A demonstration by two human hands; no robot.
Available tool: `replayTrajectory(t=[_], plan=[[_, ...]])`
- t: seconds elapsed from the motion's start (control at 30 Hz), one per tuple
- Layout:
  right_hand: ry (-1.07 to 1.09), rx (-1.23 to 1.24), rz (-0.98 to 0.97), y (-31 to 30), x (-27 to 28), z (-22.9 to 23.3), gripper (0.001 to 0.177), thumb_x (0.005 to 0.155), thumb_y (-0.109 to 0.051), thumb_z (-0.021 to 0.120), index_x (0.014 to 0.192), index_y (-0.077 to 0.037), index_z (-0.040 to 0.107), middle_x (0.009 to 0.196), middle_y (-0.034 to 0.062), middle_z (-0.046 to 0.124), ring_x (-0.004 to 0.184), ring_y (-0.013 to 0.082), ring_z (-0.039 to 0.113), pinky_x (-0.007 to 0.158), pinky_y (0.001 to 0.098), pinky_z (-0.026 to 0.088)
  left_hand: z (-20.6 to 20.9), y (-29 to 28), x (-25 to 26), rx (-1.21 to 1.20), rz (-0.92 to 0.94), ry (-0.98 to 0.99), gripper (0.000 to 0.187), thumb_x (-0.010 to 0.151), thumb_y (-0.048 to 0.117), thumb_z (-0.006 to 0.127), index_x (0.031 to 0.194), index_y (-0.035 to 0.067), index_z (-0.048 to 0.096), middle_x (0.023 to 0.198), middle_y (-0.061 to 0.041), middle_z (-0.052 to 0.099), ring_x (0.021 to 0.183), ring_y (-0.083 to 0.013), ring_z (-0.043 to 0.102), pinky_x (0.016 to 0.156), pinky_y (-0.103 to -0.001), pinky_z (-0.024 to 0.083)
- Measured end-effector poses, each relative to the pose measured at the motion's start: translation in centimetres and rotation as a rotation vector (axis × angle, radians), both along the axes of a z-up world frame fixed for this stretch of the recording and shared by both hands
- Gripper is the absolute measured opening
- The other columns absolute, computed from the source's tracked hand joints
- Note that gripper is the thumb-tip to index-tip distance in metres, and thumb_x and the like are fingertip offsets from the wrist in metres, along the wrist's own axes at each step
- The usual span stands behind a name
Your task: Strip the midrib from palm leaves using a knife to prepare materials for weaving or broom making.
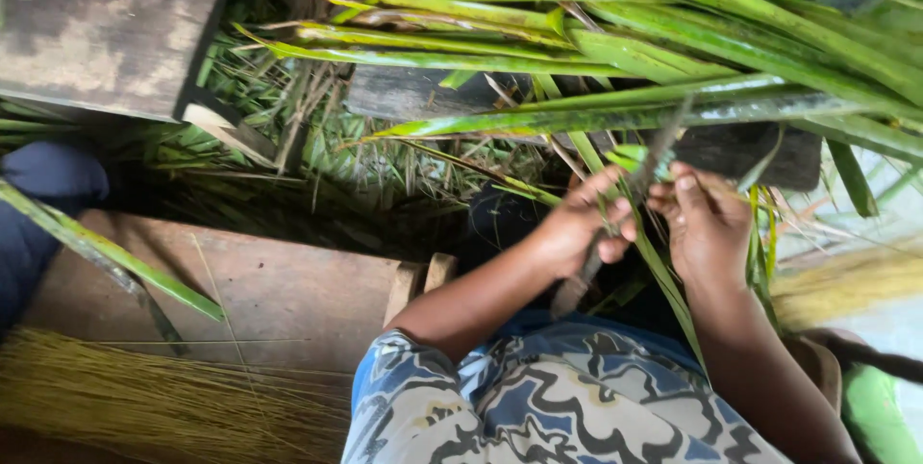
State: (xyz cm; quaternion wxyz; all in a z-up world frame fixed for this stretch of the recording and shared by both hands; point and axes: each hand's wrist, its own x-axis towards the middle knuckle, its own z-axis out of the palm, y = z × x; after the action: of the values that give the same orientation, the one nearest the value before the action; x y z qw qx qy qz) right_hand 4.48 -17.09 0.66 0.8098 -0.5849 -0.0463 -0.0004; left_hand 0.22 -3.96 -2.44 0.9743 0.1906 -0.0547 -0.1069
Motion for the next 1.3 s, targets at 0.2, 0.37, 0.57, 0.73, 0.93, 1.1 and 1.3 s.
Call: replayTrajectory(t=[0.2,0.37,0.57,0.73,0.93,1.1,1.3], plan=[[-0.061,0.050,-0.037,-0.4,0.5,-0.8,0.014,0.086,0.006,0.059,0.100,0.004,0.058,0.094,0.0238,0.064,0.077,0.0272,0.068,0.069,0.0336,0.062,1.7,1.2,-0.4,0.080,0.047,-0.058,0.048,0.093,0.004,0.049,0.136,0.009,0.028,0.064,-0.022,0.057,0.036,-0.0159,0.048,0.031,-0.023,0.038],[-0.166,0.078,-0.079,0.9,0.3,-0.8,0.013,0.082,0.014,0.062,0.091,0.005,0.060,0.091,0.0267,0.063,0.078,0.0310,0.067,0.071,0.0408,0.062,3.4,0.9,-1.3,0.091,-0.138,-0.101,0.062,0.091,0.006,0.052,0.144,0.007,0.019,0.065,-0.019,0.060,0.035,-0.0127,0.049,0.030,-0.021,0.039],[-0.200,0.054,-0.081,0.5,0.1,-1.2,0.011,0.084,0.014,0.059,0.094,0.010,0.057,0.091,0.0278,0.061,0.077,0.0314,0.066,0.066,0.0379,0.061,3.0,1.7,-1.3,0.038,-0.172,-0.034,0.061,0.092,0.009,0.051,0.143,0.006,0.018,0.063,-0.016,0.059,0.035,-0.0111,0.048,0.030,-0.021,0.038],[-0.197,0.052,-0.092,0.8,-0.3,-1.2,0.008,0.085,0.013,0.059,0.092,0.009,0.058,0.090,0.0258,0.061,0.076,0.0285,0.066,0.066,0.0369,0.061,3.1,1.9,-0.8,0.134,-0.081,-0.015,0.062,0.091,0.005,0.052,0.143,0.005,0.020,0.062,-0.017,0.059,0.034,-0.0116,0.048,0.028,-0.020,0.037],[-0.240,-0.035,-0.096,1.7,-1.6,-0.6,0.005,0.088,0.012,0.058,0.093,0.010,0.057,0.090,0.0304,0.061,0.077,0.0334,0.066,0.067,0.0404,0.060,3.8,3.5,0.2,0.283,0.149,0.074,0.061,0.091,0.002,0.047,0.143,0.004,0.015,0.060,-0.018,0.056,0.033,-0.0121,0.047,0.027,-0.020,0.037],[-0.301,-0.121,-0.100,1.7,-1.5,0.7,0.005,0.090,0.015,0.056,0.090,0.010,0.057,0.091,0.0320,0.060,0.077,0.0347,0.066,0.066,0.0426,0.059,3.5,5.5,1.3,0.336,0.288,0.163,0.057,0.093,0.001,0.041,0.142,0.002,0.012,0.061,-0.019,0.054,0.033,-0.0124,0.045,0.027,-0.020,0.036],[-0.342,-0.330,-0.133,1.9,-0.9,2.7,0.010,0.095,0.002,0.059,0.101,0.010,0.059,0.094,0.0246,0.062,0.078,0.0276,0.065,0.073,0.0324,0.060,4.3,5.2,0.7,0.233,0.160,0.163,0.050,0.092,0.011,0.047,0.139,0.016,0.030,0.059,-0.009,0.053,0.039,-0.0091,0.042,0.030,-0.017,0.031]])
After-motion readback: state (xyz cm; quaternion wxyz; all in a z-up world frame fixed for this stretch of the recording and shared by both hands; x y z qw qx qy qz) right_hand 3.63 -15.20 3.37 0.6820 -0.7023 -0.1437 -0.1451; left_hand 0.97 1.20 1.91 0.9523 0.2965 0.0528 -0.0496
